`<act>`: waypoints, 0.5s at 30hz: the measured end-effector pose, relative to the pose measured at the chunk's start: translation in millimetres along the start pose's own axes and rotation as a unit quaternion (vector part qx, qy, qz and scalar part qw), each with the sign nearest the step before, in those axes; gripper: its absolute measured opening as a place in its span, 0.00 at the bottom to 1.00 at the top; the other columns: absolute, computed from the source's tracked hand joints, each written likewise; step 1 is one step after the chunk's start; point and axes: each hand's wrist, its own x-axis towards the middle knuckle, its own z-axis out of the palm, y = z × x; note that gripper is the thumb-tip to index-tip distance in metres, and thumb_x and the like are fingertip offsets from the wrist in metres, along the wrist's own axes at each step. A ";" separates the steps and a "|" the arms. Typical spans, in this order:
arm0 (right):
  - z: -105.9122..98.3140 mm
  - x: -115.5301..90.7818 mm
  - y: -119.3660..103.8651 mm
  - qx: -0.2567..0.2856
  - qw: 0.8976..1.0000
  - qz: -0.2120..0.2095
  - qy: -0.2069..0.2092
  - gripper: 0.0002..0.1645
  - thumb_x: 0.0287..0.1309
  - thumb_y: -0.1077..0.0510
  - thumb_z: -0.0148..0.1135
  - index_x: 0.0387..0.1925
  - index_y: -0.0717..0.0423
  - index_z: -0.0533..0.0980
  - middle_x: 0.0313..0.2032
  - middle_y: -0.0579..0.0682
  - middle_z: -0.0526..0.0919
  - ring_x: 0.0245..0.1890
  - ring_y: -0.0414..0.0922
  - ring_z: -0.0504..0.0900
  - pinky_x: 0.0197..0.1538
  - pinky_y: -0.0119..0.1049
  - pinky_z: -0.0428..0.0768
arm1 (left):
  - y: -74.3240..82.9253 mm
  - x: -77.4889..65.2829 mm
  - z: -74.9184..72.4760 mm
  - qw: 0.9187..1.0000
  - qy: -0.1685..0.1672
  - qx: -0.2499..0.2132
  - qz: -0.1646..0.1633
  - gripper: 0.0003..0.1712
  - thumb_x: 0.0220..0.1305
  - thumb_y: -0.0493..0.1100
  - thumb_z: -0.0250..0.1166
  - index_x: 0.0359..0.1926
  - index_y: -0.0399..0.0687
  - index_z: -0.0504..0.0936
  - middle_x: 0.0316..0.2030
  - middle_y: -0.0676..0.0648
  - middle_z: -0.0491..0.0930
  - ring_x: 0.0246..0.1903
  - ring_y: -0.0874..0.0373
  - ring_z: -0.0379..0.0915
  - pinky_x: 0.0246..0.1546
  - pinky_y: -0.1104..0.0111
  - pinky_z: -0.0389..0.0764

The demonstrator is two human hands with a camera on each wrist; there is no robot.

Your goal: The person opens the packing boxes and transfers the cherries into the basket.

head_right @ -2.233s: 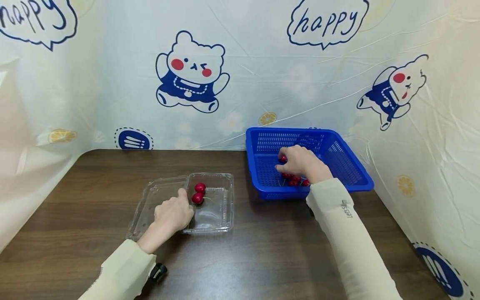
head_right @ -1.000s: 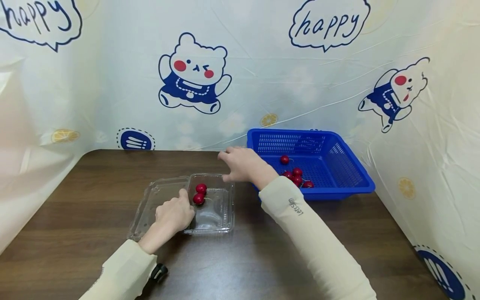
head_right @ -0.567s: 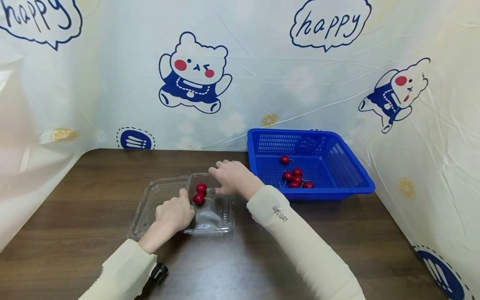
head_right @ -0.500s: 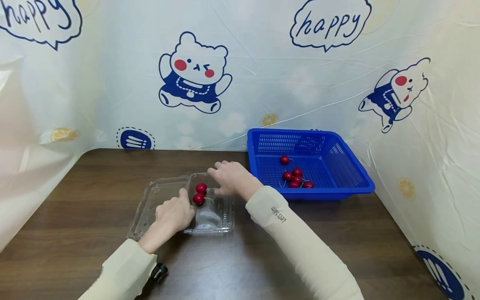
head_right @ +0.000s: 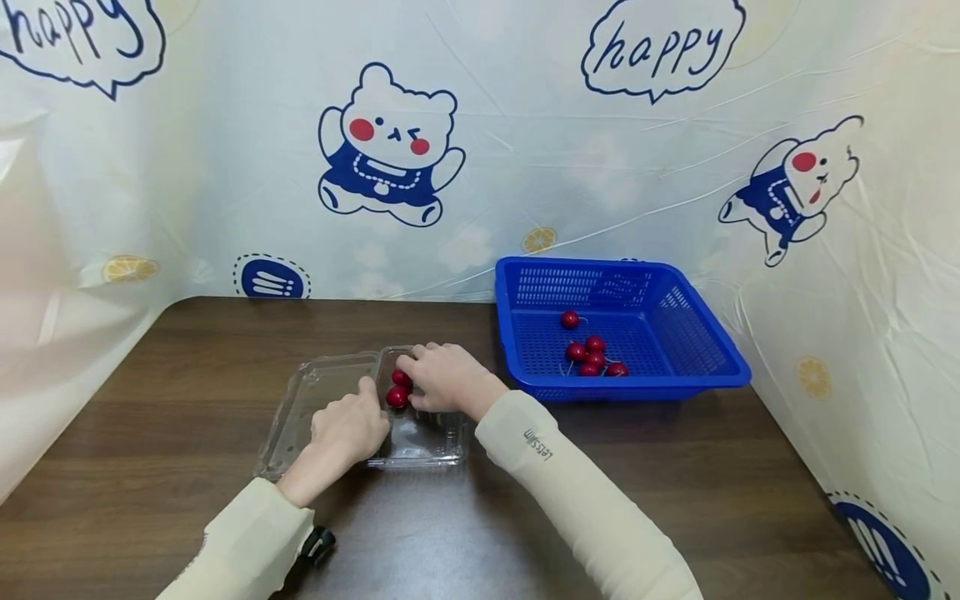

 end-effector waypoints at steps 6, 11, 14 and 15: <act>9.5 2.8 -7.8 -0.001 1.000 -0.017 0.020 0.22 0.58 0.45 0.61 0.51 0.50 0.74 0.42 0.50 0.83 0.42 0.47 0.81 0.43 0.45 0.83 | 0.1 0.8 0.5 1.000 -0.002 0.000 -0.002 0.14 0.61 0.42 0.53 0.43 0.35 0.67 0.34 0.29 0.84 0.32 0.34 0.80 0.28 0.45 0.78; 16.6 3.6 -12.8 0.003 0.999 -0.029 0.031 0.18 0.61 0.49 0.60 0.49 0.52 0.75 0.40 0.50 0.84 0.40 0.46 0.82 0.44 0.43 0.83 | 0.4 0.3 0.3 1.000 -0.003 0.000 -0.001 0.15 0.60 0.41 0.53 0.44 0.34 0.67 0.35 0.29 0.84 0.32 0.34 0.80 0.28 0.45 0.78; 18.9 4.2 -15.0 0.005 0.999 -0.030 0.028 0.17 0.62 0.50 0.59 0.49 0.53 0.74 0.41 0.51 0.84 0.40 0.46 0.82 0.44 0.42 0.83 | 0.6 0.4 -0.1 1.000 -0.004 0.000 -0.002 0.15 0.60 0.41 0.53 0.44 0.34 0.67 0.35 0.29 0.84 0.32 0.34 0.80 0.28 0.45 0.78; 19.0 4.3 -15.6 0.006 0.999 -0.028 0.024 0.17 0.62 0.50 0.59 0.49 0.53 0.74 0.41 0.51 0.84 0.40 0.46 0.82 0.44 0.41 0.84 | 0.6 0.5 -0.2 1.000 -0.004 0.000 -0.001 0.15 0.60 0.41 0.53 0.44 0.34 0.67 0.35 0.29 0.84 0.32 0.34 0.80 0.28 0.45 0.78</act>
